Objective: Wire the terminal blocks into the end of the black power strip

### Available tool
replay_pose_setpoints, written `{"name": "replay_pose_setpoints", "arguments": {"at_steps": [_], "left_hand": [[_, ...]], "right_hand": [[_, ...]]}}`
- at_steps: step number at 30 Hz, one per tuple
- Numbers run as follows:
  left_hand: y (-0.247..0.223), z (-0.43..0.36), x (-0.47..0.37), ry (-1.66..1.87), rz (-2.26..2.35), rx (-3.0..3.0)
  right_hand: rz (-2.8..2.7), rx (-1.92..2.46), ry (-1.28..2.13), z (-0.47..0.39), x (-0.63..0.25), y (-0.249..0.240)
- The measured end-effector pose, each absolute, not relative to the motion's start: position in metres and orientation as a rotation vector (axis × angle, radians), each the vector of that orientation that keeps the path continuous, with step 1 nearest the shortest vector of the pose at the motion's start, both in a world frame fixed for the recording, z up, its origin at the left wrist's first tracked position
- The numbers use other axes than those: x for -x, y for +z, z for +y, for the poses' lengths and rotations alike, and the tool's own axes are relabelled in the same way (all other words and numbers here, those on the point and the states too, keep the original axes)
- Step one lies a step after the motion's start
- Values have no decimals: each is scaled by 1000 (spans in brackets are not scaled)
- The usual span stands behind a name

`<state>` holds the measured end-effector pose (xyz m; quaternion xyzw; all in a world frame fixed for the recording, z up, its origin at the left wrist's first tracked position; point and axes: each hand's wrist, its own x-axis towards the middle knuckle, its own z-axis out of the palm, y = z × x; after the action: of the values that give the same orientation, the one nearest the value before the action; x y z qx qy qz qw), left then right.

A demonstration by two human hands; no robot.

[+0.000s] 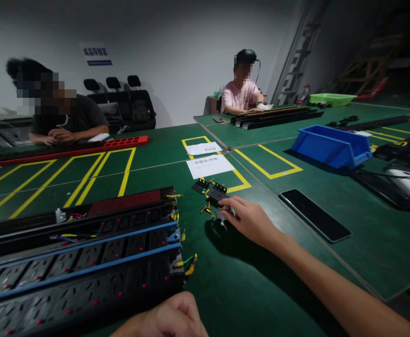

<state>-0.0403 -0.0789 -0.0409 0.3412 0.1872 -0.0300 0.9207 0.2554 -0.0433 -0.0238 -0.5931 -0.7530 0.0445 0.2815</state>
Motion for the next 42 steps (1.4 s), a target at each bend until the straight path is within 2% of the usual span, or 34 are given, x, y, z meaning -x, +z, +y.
{"name": "replay_pose_setpoints", "arguments": {"at_steps": [7,12,18,27,35,42], "left_hand": [[-53,-85,45,17,370,-667],[-44,-81,42,-70,360,-689],[-41,-81,40,-84,360,-688],[-41,-81,40,-101,370,-713],[-47,-83,42,-75,403,-699],[-49,-82,41,-71,374,-690]], "right_hand": [[-2074,1504,2,-54,-239,-23],[-2056,1434,73,-63,-228,-20],[-2095,1257,499,-72,-208,-22],[-1386,1254,1458,-67,-189,-26],[-1025,1185,1664,-61,-202,-16],[-850,1160,1703,-57,-206,-15]]}}
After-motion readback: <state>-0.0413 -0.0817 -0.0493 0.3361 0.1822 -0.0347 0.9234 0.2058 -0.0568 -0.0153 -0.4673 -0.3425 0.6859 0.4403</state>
